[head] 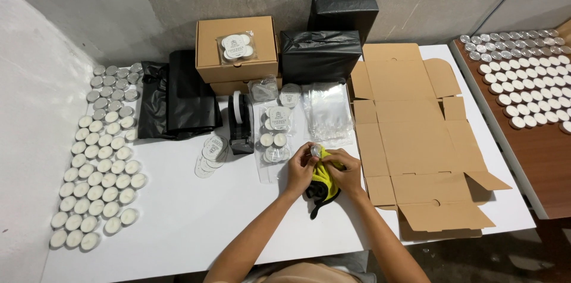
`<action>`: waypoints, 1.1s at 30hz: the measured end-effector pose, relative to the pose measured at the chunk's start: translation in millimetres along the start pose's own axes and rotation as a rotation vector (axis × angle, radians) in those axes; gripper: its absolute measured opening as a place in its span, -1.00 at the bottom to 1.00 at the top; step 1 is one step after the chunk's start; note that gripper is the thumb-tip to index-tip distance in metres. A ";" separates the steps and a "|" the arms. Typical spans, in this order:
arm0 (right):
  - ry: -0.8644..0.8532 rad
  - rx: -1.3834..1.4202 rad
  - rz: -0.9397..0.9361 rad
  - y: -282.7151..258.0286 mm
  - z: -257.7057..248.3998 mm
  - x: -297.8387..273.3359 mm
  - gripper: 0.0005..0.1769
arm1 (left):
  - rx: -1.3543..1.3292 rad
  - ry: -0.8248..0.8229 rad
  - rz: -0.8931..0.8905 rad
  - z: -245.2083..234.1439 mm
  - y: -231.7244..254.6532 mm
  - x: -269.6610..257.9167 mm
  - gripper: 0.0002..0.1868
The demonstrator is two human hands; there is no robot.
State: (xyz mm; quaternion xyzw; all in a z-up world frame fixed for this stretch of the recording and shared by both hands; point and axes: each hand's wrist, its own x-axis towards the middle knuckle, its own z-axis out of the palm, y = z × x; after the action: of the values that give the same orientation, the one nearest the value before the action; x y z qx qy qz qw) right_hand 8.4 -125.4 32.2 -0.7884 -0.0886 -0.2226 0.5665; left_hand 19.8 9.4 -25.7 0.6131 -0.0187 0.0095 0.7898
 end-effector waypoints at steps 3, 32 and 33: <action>-0.052 0.015 -0.046 -4.3 -1.2 -6.5 -0.79 | -0.015 0.002 -0.037 0.9 12.4 0.6 -0.59; 0.053 -0.057 0.014 26.3 -0.3 -5.3 -0.90 | 0.204 -0.045 0.065 3.7 10.5 0.8 -0.65; 0.043 -0.061 0.001 26.1 -0.6 -5.7 -0.89 | 0.225 -0.047 0.084 2.4 8.5 1.0 -0.67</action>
State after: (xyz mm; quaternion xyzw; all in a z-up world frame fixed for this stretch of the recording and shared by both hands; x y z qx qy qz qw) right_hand 13.4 -134.3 7.5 -0.8003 -0.0692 -0.2420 0.5442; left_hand 20.4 9.2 -16.8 0.6965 -0.0617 0.0301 0.7143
